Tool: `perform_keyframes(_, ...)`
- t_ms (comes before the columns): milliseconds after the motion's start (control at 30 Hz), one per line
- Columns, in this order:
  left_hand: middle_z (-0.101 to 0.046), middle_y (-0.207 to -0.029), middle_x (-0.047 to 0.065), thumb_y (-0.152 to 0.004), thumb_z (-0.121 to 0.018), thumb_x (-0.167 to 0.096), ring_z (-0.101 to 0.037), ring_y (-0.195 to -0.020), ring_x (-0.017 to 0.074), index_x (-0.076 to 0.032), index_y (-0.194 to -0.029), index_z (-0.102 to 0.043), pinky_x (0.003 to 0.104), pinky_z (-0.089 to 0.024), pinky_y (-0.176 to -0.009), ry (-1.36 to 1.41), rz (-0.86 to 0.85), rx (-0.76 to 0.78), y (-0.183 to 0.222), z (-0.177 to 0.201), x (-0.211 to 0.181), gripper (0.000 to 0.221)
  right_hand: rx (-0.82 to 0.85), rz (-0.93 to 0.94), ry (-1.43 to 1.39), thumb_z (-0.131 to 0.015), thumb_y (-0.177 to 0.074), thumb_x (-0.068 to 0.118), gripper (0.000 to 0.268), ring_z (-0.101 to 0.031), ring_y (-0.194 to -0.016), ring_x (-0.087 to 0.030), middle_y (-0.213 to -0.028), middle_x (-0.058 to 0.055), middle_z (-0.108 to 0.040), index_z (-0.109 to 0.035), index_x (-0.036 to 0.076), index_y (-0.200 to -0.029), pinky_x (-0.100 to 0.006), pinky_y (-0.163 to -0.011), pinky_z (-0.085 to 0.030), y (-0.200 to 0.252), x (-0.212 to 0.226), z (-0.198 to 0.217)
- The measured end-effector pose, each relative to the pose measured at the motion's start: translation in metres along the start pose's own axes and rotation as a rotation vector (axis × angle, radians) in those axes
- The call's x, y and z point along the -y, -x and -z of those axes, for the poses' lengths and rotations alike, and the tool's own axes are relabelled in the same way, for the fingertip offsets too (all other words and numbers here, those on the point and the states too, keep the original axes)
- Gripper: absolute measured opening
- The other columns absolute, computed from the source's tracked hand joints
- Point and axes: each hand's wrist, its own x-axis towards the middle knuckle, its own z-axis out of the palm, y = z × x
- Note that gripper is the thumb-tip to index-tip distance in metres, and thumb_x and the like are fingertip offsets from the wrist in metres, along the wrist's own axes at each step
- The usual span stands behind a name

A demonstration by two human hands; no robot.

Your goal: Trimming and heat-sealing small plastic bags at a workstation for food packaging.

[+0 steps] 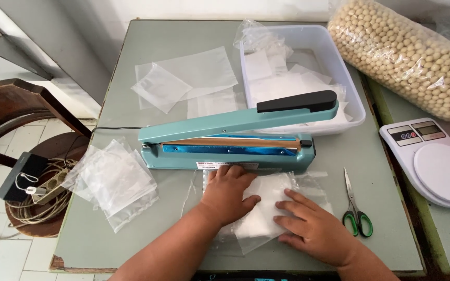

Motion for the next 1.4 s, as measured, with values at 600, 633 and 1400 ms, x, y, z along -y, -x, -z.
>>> perform_keyframes(600,-0.062,-0.131,0.008,-0.090,-0.065,-0.059,-0.051,-0.126,0.0363,-0.021,-0.129,-0.066,0.058,-0.039,-0.103,-0.046,-0.054,-0.013,0.005,0.003,-0.013,0.054,0.206,-0.252,-0.059,-0.059,-0.093,0.069,0.108,0.008,-0.160,-0.035,-0.173,-0.019,0.010,0.001,0.015,-0.165,-0.048,-0.126,0.005,-0.005,0.001,-0.027)
perform_keyframes(633,-0.063,-0.128,0.007,-0.088,-0.067,-0.060,-0.053,-0.123,0.0353,-0.022,-0.128,-0.067,0.056,-0.039,-0.101,-0.037,-0.049,-0.001,0.004,0.001,-0.011,0.055,0.158,-0.399,-0.272,-0.062,-0.091,0.061,0.109,0.006,-0.160,-0.030,-0.174,-0.014,0.011,0.005,0.014,-0.164,-0.044,-0.126,-0.003,-0.008,0.007,-0.020)
perform_keyframes(1400,-0.069,-0.111,0.005,-0.096,-0.068,-0.021,-0.067,-0.100,0.0167,-0.009,-0.129,-0.056,0.034,-0.057,-0.085,1.214,-0.125,-0.167,0.010,-0.016,-0.009,0.036,-0.640,-0.896,-0.739,-0.067,-0.094,0.022,0.028,-0.071,-0.098,-0.019,-0.106,-0.011,-0.076,-0.062,0.005,-0.115,-0.036,-0.083,-0.059,0.002,-0.015,-0.030)
